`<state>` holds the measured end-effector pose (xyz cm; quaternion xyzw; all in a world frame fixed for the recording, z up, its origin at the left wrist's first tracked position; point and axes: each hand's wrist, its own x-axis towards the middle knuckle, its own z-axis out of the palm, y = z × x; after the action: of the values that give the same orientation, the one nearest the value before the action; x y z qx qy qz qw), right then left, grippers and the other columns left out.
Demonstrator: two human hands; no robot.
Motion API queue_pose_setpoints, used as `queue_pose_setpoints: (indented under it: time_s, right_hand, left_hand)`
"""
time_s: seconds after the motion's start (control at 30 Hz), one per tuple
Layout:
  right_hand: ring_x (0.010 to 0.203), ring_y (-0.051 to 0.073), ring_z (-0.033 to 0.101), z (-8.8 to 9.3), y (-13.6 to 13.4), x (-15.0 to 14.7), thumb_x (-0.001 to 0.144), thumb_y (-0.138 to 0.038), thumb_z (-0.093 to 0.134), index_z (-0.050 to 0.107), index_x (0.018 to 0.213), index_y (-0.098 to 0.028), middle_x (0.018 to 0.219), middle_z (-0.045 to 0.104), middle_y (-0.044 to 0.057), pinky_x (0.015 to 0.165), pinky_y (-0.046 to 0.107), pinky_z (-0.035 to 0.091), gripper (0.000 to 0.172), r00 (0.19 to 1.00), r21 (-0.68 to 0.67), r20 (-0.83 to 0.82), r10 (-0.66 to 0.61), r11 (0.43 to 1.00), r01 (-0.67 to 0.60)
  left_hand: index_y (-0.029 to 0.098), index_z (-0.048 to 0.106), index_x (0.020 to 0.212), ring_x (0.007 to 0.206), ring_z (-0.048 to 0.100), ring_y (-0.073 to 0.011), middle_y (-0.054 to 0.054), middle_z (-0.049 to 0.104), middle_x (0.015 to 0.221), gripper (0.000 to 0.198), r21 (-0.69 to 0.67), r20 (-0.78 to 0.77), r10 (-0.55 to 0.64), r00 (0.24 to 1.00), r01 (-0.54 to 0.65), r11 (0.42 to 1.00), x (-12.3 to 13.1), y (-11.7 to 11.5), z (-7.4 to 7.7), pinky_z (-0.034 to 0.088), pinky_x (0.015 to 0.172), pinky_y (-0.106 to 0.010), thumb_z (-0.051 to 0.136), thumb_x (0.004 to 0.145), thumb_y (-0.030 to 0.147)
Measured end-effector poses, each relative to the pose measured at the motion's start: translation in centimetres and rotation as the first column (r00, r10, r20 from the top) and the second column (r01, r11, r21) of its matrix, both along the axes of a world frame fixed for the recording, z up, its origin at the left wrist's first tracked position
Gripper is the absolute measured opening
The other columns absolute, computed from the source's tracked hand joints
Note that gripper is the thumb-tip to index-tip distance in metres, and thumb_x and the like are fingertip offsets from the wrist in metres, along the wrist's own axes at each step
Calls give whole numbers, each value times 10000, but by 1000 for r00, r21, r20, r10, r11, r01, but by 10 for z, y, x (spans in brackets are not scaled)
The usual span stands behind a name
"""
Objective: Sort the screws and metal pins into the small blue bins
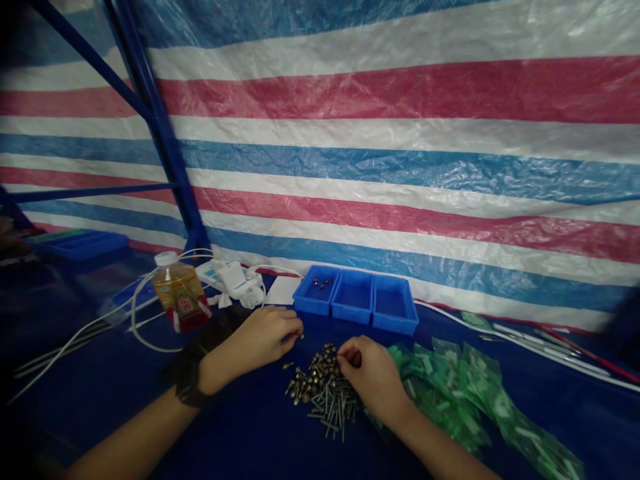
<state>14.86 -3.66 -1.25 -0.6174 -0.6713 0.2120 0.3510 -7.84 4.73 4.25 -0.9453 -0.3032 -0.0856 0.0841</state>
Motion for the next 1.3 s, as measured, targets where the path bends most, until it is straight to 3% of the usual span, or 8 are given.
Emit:
queue_pose_setpoints:
  time_s: [0.27,0.37,0.47,0.63,0.8,1.0,1.13,1.3]
  right_hand:
    - [693,183,669,-3,0,3,833,-201,597,735,819,-208,751,709,18,659,280,484,139,1000,-3,-17,7,1000,-7]
    - [711,192,678,-4,1,6,845,-229,601,735,829,-209,766,722,21,680,291,492,136,999,-7,-32,14,1000,-14]
    - [717,194,680,-3,2,8,851,-220,596,731,830,-207,783,723,26,685,294,491,137,1000,5,-14,6,1000,-6]
    - [704,186,662,-1,4,10,856,-157,579,716,801,-202,787,692,32,677,288,463,154,993,46,112,-45,998,40]
    - [727,201,641,-1,3,7,869,-135,543,693,798,-208,805,664,41,687,306,445,182,987,150,134,-90,986,70]
    - [807,237,659,7,1,4,890,-364,610,717,871,-216,862,707,62,771,339,480,184,965,178,-259,-24,981,72]
    - [805,232,647,13,-1,-1,797,-519,724,736,841,-206,819,718,53,774,325,485,317,838,82,-545,34,997,13]
    - [753,167,598,13,-4,-10,646,-541,856,764,808,-195,790,693,24,722,273,480,393,620,-56,-784,-7,997,-60]
  left_hand:
    - [219,684,1127,834,675,-218,-58,710,980,267,246,206,133,970,-183,952,23,52,58,457,666,-288,503,938,164]
    - [228,682,1148,793,667,-194,-50,703,992,281,271,316,129,940,-220,937,25,52,67,454,646,-272,501,942,166]
    - [218,703,1061,801,661,-168,-36,701,958,232,207,380,56,923,-143,968,21,32,52,474,704,-258,510,944,168]
    - [224,709,982,787,667,-147,-6,701,895,190,22,277,-120,953,118,993,18,-3,2,479,700,-233,556,907,139]
    - [221,706,1006,742,641,-158,-14,675,816,184,93,191,-263,946,249,964,32,-16,-19,468,678,-255,549,923,175]
    - [190,694,1108,749,671,-171,-23,725,851,243,99,489,-252,835,234,967,42,-30,-18,504,698,-270,605,883,220]
    - [204,708,1106,677,683,-135,0,750,824,242,52,568,-291,770,319,946,42,-32,-21,489,652,-228,596,894,172]
    - [186,740,972,667,694,-133,-9,757,803,181,71,609,-330,721,365,928,45,-31,-29,480,646,-223,571,919,146]
